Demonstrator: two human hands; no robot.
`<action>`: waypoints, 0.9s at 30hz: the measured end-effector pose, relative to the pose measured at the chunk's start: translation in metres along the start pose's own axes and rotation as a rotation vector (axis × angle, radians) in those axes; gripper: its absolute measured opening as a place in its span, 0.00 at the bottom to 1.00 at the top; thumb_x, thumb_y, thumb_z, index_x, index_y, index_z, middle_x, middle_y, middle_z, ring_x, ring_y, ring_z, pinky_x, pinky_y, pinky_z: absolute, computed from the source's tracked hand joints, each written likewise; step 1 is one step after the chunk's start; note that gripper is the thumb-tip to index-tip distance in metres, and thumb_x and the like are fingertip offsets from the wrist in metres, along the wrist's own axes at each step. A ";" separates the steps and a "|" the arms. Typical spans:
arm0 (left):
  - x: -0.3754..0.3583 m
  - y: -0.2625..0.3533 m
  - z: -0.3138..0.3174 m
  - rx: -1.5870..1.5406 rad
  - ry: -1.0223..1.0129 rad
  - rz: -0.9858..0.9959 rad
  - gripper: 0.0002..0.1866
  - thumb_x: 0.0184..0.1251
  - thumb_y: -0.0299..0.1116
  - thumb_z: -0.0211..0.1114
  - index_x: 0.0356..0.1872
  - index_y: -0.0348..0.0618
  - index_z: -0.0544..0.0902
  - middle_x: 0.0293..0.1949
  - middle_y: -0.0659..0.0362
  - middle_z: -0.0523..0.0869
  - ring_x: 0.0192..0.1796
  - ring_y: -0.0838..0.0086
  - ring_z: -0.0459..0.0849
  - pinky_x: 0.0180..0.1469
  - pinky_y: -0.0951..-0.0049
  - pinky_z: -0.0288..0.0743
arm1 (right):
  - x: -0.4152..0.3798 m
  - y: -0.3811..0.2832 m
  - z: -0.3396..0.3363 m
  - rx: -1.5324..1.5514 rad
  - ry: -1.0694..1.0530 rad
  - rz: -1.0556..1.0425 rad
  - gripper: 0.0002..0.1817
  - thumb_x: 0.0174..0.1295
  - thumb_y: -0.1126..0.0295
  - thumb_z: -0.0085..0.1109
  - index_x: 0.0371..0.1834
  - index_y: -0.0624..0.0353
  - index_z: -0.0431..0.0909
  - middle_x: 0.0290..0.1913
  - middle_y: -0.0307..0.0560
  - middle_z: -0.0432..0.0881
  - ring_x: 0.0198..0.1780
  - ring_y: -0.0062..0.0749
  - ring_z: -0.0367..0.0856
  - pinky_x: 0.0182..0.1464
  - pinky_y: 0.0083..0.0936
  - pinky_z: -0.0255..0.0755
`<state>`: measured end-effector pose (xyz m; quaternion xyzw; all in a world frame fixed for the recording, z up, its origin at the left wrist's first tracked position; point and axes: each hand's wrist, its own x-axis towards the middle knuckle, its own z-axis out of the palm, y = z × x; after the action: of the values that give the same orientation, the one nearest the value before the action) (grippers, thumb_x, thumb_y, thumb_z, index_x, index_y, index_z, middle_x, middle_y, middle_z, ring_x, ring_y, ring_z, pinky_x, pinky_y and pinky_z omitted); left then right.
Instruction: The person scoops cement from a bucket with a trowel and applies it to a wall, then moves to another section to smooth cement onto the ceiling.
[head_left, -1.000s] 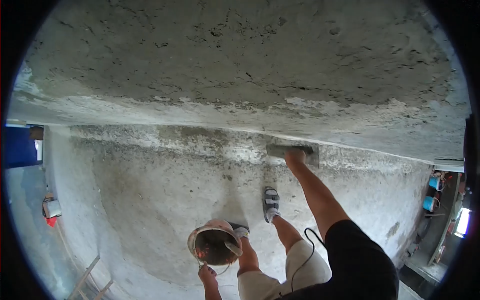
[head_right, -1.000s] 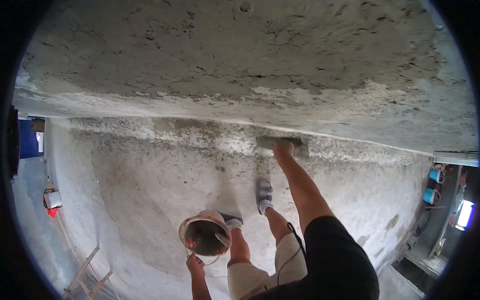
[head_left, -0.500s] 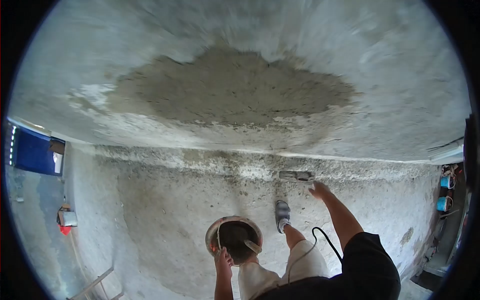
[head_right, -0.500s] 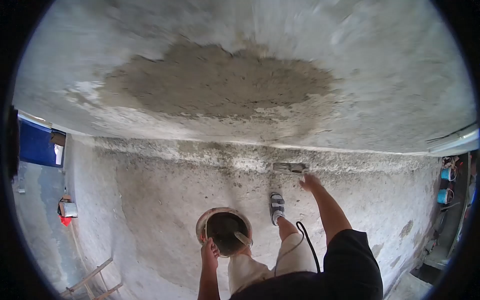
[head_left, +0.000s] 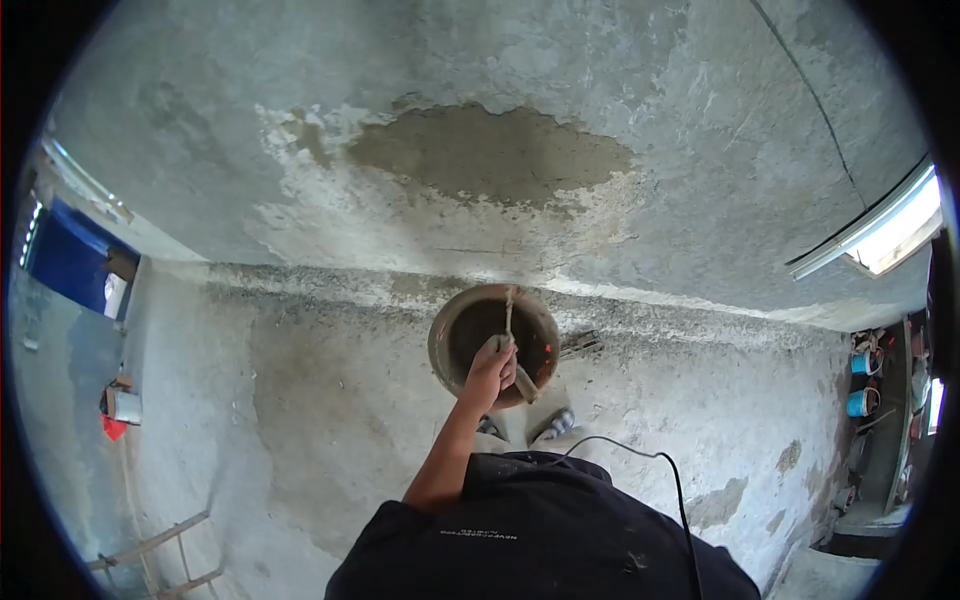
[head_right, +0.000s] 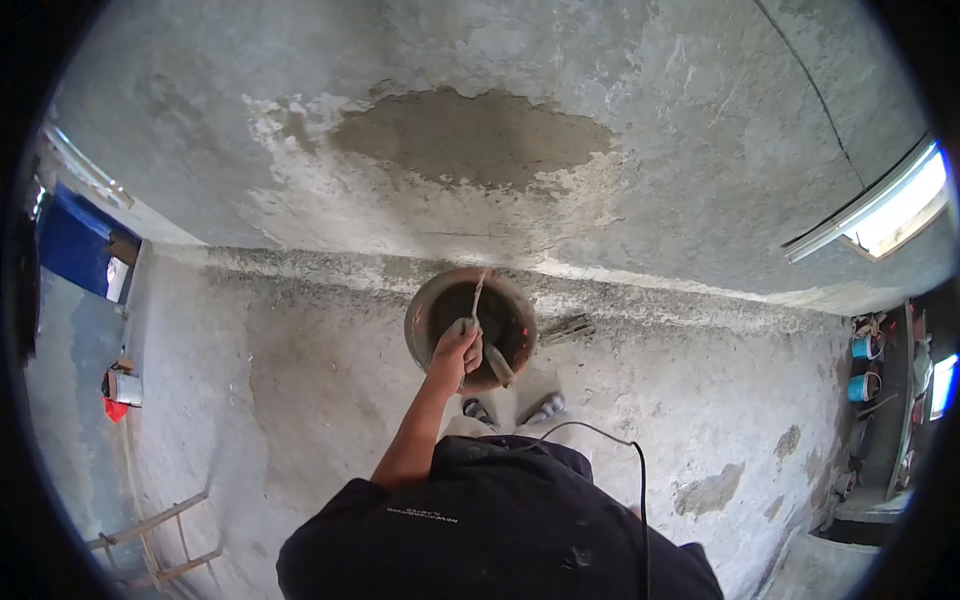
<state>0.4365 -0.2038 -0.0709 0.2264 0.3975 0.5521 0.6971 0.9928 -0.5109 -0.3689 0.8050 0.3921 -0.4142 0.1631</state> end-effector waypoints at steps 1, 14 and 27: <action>-0.006 0.011 0.009 0.032 -0.077 0.031 0.10 0.75 0.39 0.53 0.37 0.45 0.71 0.21 0.70 0.64 0.19 0.86 0.61 0.20 0.83 0.55 | -0.019 0.001 0.019 0.034 -0.022 0.011 0.15 0.55 0.59 0.57 0.30 0.61 0.84 0.35 0.58 0.84 0.40 0.50 0.83 0.43 0.43 0.75; -0.100 0.017 0.098 0.411 -0.314 0.284 0.07 0.70 0.33 0.62 0.32 0.48 0.73 0.23 0.72 0.68 0.23 0.89 0.62 0.25 0.83 0.56 | -0.131 -0.145 -0.048 0.465 0.634 -0.488 0.17 0.63 0.62 0.53 0.27 0.66 0.78 0.26 0.58 0.80 0.30 0.48 0.79 0.36 0.43 0.70; -0.183 -0.077 0.134 0.219 -0.448 0.105 0.10 0.74 0.36 0.56 0.46 0.43 0.80 0.19 0.75 0.64 0.17 0.91 0.58 0.19 0.84 0.51 | -0.338 -0.264 -0.065 -0.415 0.577 -0.750 0.29 0.43 0.53 0.73 0.45 0.59 0.78 0.45 0.53 0.77 0.50 0.50 0.78 0.48 0.40 0.76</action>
<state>0.5760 -0.3836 0.0045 0.4378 0.2782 0.4772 0.7094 0.7073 -0.4717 -0.0449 0.6413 0.7567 -0.1188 0.0450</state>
